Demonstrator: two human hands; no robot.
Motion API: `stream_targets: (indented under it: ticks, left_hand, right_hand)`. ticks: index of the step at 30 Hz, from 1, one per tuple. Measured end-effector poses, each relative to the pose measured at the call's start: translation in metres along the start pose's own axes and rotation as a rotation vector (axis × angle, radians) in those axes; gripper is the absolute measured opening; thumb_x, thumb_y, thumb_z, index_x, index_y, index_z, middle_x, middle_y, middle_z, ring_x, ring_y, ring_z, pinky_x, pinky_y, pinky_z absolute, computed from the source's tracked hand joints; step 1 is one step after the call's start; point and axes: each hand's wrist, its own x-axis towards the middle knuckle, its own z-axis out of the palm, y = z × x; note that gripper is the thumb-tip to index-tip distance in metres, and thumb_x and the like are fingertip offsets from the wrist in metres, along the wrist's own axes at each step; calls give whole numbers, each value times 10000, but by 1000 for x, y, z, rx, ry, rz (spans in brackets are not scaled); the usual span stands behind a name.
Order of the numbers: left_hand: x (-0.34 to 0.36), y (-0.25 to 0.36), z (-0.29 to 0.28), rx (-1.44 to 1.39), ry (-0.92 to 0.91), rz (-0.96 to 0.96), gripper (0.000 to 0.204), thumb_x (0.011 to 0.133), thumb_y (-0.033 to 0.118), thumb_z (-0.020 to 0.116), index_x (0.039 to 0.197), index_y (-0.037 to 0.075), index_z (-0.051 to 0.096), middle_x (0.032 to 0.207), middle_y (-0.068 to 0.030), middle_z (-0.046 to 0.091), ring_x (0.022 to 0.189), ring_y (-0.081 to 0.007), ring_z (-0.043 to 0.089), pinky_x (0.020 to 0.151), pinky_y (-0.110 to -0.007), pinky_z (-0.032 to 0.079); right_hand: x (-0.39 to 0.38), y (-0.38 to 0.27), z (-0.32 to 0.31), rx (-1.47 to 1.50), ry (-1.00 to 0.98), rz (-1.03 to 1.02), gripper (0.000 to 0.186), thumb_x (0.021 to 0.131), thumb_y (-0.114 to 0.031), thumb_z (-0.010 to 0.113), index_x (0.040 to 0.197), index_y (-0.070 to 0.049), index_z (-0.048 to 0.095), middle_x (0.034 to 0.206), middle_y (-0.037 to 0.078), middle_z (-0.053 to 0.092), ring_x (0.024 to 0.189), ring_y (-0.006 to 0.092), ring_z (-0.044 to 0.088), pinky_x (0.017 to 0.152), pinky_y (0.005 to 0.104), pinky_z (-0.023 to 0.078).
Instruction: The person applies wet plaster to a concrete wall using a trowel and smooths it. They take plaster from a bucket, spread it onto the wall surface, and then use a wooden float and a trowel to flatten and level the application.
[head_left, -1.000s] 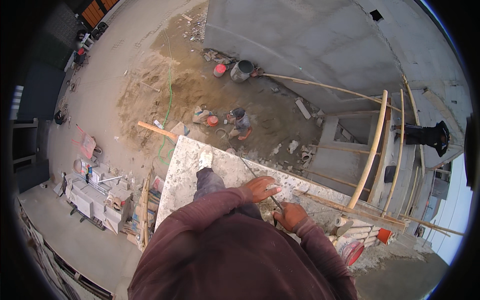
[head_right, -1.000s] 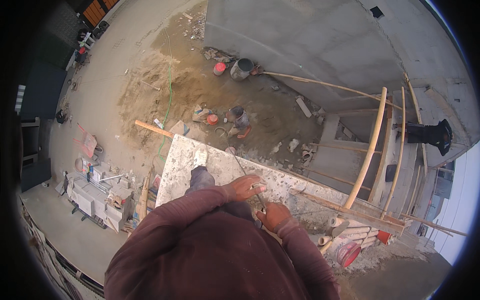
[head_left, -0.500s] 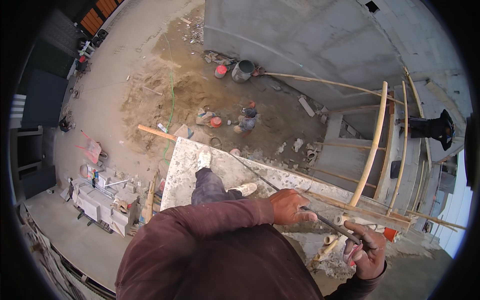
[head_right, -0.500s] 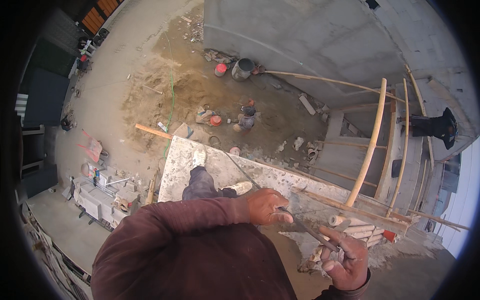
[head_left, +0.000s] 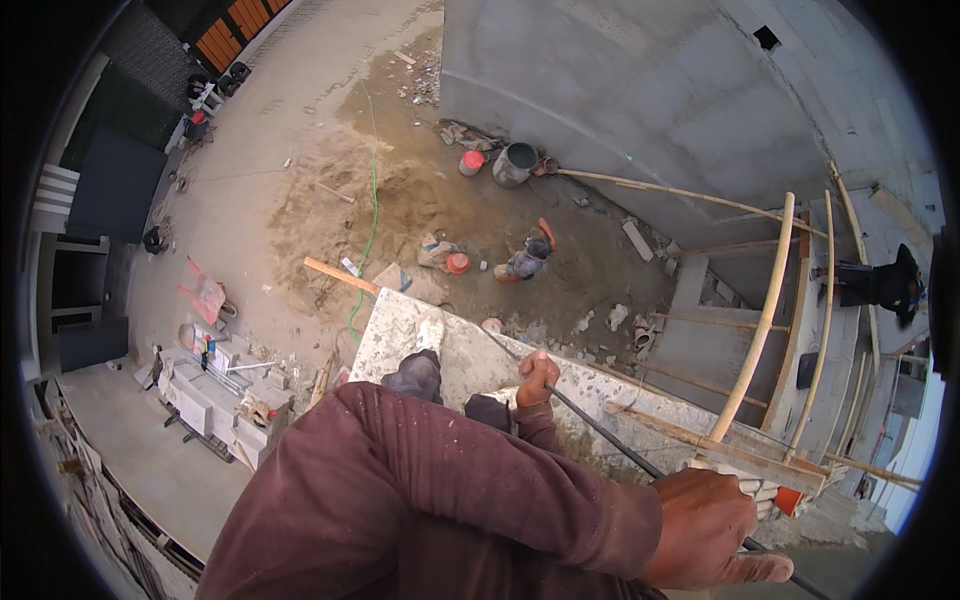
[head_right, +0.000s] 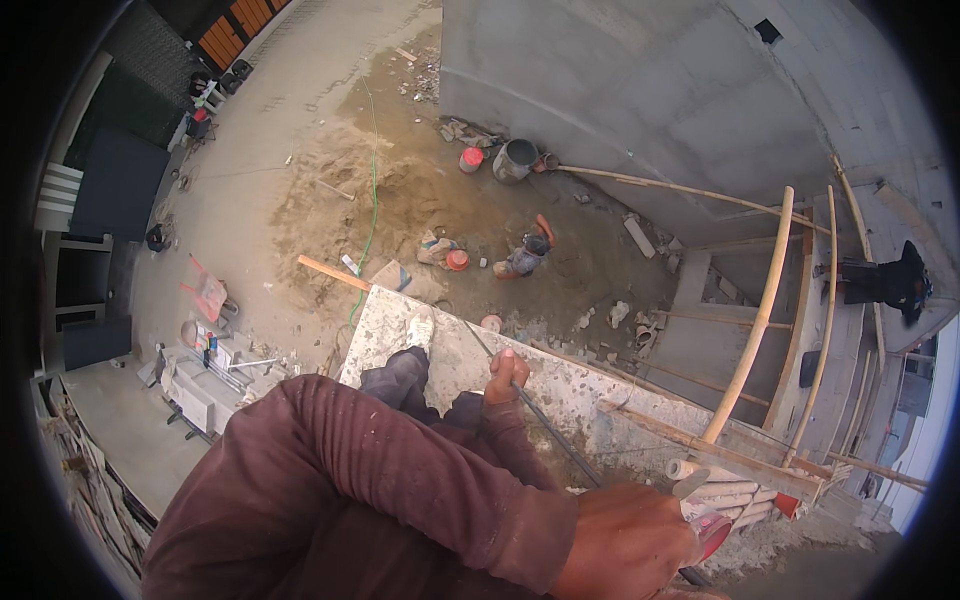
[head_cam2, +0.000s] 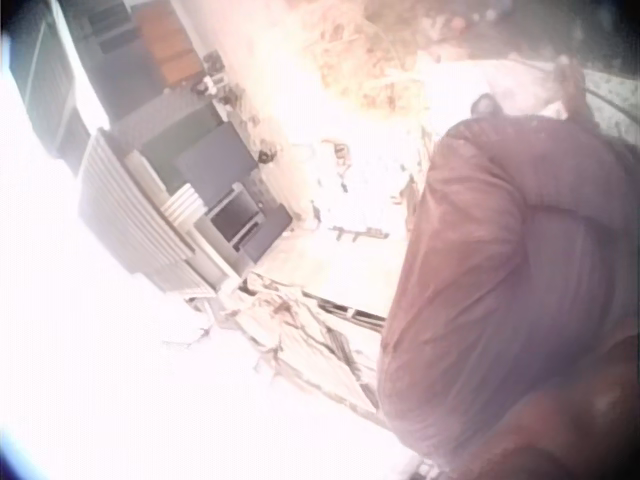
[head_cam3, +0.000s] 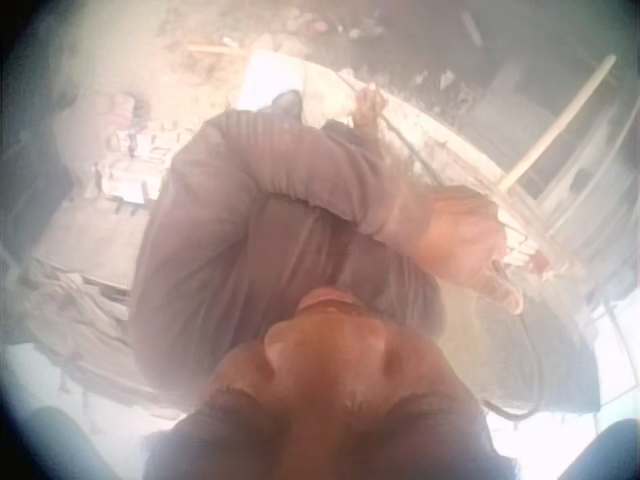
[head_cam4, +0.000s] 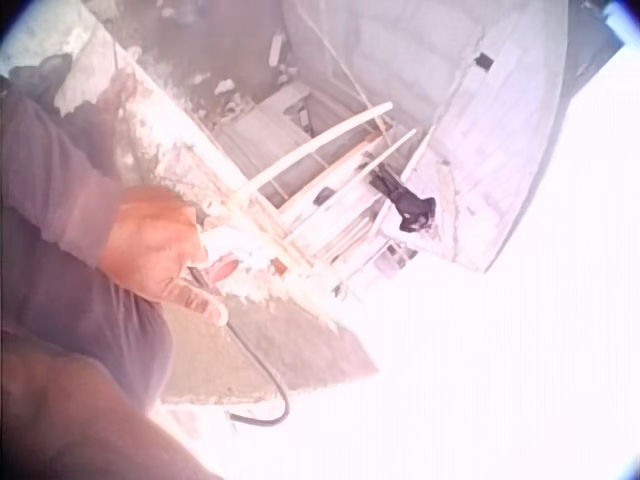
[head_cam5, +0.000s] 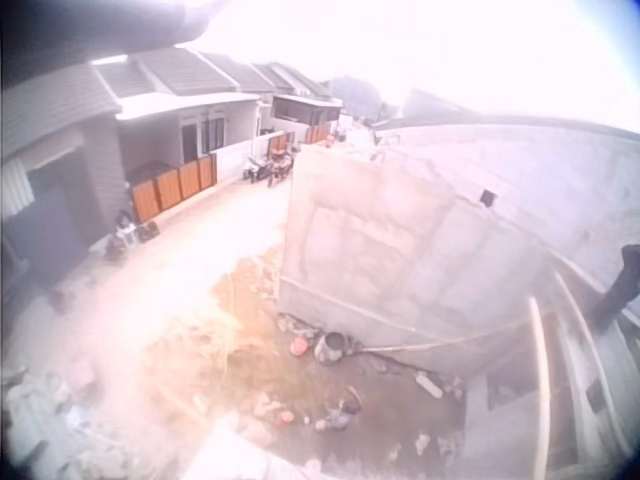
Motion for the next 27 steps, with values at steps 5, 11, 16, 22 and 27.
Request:
stream_targets:
  ticks: [5,11,16,22,27]
  left_hand:
    - [-36,-23,-16,52,630,338,716,901,630,488,1071,-63,550,1068,-259,546,1019,-381,543,900,-437,428]
    - [-157,-247,-32,297,973,6,607,964,514,457,1195,-42,534,1162,-233,527,1136,-382,501,984,-459,389]
    - [-165,-391,-2,447,839,-116,679,955,586,402,1127,-43,590,1085,-270,586,1082,-422,537,929,-466,424]
    - [-125,-279,-23,321,514,-126,751,888,690,424,833,-25,646,732,-215,609,770,-413,609,727,-460,481]
    - [-99,-169,-2,309,420,-45,816,844,759,431,704,-23,618,599,-209,570,628,-415,602,589,-471,479]
  right_hand:
    - [19,-24,4,119,-161,116,467,1014,-295,422,607,-80,343,560,2,328,526,128,299,552,317,311]
    - [14,-143,-2,-195,-299,-128,499,1019,-336,371,596,-74,333,567,20,338,558,159,341,641,349,354]
    - [-5,-268,1,-126,-501,19,615,1018,-502,271,555,-99,309,538,25,329,538,187,363,661,369,380]
    - [-26,-391,-37,-27,-480,-42,604,982,-594,356,588,-137,368,498,-18,341,431,181,356,675,368,412]
    - [-54,-376,-112,25,-276,-228,821,706,-602,776,1222,-47,460,1052,127,566,955,238,594,896,377,445]
